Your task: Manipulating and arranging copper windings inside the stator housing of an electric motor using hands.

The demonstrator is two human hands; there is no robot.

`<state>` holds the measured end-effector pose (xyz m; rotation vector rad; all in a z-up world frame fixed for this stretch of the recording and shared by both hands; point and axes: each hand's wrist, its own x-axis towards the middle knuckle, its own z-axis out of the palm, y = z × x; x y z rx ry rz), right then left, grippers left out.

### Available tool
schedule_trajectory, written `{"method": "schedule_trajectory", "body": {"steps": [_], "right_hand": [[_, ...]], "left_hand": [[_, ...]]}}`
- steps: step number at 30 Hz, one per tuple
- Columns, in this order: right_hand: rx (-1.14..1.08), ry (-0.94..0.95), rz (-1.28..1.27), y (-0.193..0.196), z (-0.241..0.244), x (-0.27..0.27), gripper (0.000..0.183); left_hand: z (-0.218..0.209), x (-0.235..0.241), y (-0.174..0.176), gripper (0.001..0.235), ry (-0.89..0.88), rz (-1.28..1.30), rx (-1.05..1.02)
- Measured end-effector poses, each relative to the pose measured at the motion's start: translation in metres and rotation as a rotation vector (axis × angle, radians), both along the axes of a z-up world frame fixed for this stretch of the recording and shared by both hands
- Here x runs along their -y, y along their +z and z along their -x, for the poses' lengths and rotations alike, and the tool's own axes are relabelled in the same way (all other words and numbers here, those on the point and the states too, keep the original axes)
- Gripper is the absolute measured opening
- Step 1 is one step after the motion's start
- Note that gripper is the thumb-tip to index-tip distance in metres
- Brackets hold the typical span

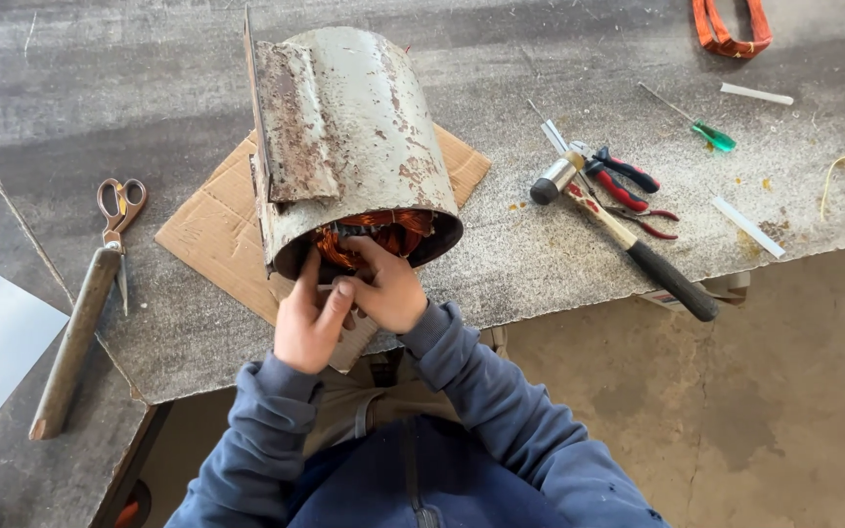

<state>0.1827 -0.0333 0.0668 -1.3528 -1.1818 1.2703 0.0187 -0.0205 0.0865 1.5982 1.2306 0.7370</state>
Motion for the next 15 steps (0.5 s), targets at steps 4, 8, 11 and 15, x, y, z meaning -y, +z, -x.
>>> {"method": "schedule_trajectory", "body": {"steps": [4,8,11,15], "right_hand": [[0.221,-0.039,-0.394,-0.009,-0.003,0.0,0.056],[0.052,-0.008,-0.058,0.01,0.001,0.0,0.053],[-0.016,-0.05,0.015,0.013,0.008,-0.001,0.046],[0.265,-0.153,-0.181,-0.007,0.012,-0.002,0.032]], "left_hand": [[-0.003,0.0,-0.003,0.086,0.007,0.023,-0.092],[-0.001,-0.008,-0.008,0.08,0.015,0.03,0.051],[-0.005,-0.006,-0.006,0.081,0.035,0.101,0.114],[-0.01,-0.007,-0.007,0.079,0.041,0.159,0.283]]}}
